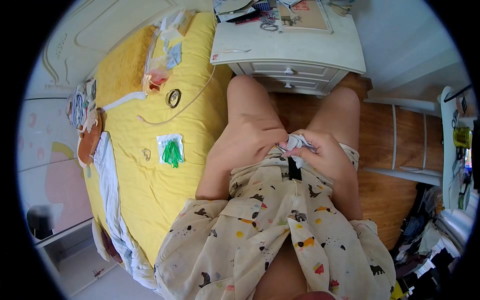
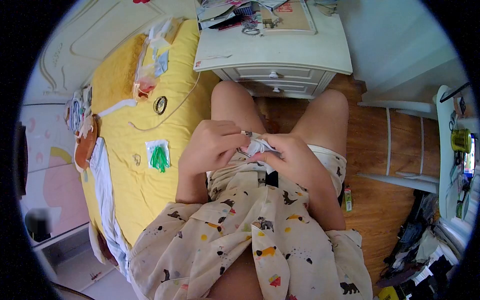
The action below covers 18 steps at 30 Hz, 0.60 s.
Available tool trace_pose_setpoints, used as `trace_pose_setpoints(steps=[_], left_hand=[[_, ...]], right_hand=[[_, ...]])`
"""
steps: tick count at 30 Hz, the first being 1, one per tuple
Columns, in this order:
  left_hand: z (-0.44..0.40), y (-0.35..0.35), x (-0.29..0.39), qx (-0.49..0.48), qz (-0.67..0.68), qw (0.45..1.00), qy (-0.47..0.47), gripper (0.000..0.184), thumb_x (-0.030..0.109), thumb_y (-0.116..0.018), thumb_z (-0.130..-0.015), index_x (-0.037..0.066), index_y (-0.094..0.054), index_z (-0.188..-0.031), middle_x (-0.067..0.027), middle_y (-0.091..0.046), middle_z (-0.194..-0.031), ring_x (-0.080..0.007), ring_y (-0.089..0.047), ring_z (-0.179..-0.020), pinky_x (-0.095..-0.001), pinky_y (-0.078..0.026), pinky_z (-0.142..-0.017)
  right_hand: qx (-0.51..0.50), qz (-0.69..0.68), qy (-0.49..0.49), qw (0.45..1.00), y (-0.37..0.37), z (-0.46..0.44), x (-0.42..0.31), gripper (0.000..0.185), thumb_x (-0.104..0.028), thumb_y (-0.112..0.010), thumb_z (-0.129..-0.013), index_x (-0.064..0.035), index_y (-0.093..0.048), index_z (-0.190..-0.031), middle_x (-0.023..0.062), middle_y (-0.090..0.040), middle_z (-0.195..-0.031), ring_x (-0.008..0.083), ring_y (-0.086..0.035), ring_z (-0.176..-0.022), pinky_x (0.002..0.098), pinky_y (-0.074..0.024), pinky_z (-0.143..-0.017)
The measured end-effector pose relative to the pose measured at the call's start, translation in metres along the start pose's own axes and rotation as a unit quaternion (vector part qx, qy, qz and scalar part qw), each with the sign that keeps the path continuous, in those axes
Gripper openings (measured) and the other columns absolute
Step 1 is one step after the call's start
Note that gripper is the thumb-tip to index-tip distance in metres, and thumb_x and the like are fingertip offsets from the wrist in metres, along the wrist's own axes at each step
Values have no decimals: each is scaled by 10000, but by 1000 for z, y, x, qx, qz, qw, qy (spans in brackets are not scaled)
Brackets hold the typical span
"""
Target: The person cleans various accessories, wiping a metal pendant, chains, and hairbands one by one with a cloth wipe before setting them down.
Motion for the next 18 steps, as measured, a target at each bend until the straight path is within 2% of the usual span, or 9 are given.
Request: trace_pose_setpoints(steps=[5, 14, 18], left_hand=[[3, 5, 2, -2, 9, 1000, -5, 155, -9, -587, -608, 85, -588, -732, -58, -475, -572, -249, -513, -537, -344, -381, -460], [10, 8, -6, 7, 19, 1000, 10, 165, -43, -557, -602, 63, -592, -723, -58, -507, -582, -246, -512, -527, -335, -387, -454], [10, 9, -6, 8, 17, 1000, 10, 171, -49, -546, -604, 55, -596, -730, -55, -519, -586, -238, -516, -528, -329, -395, -458]], right_hand=[[-27, -5, 5, 1000, -2, -2, -8, 174, -103, -649, -793, 14, -628, -920, 131, -622, -722, 126, -527, -596, 283, -436, -572], [-45, 54, -29, 997, 2, 0, -1, 195, -133, -647, -800, 17, -623, -921, 139, -627, -728, 139, -554, -605, 292, -439, -574], [-33, 4, -23, 999, 2, 2, -7, 191, -128, -645, -800, 19, -622, -920, 135, -636, -735, 130, -565, -626, 288, -443, -581]])
Point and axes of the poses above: each hand's wrist, its own z-axis away from the middle knuckle, its own y-axis out of the back of the hand, x = y × z, the point moved 4 cm from there along -z, towards the middle knuckle
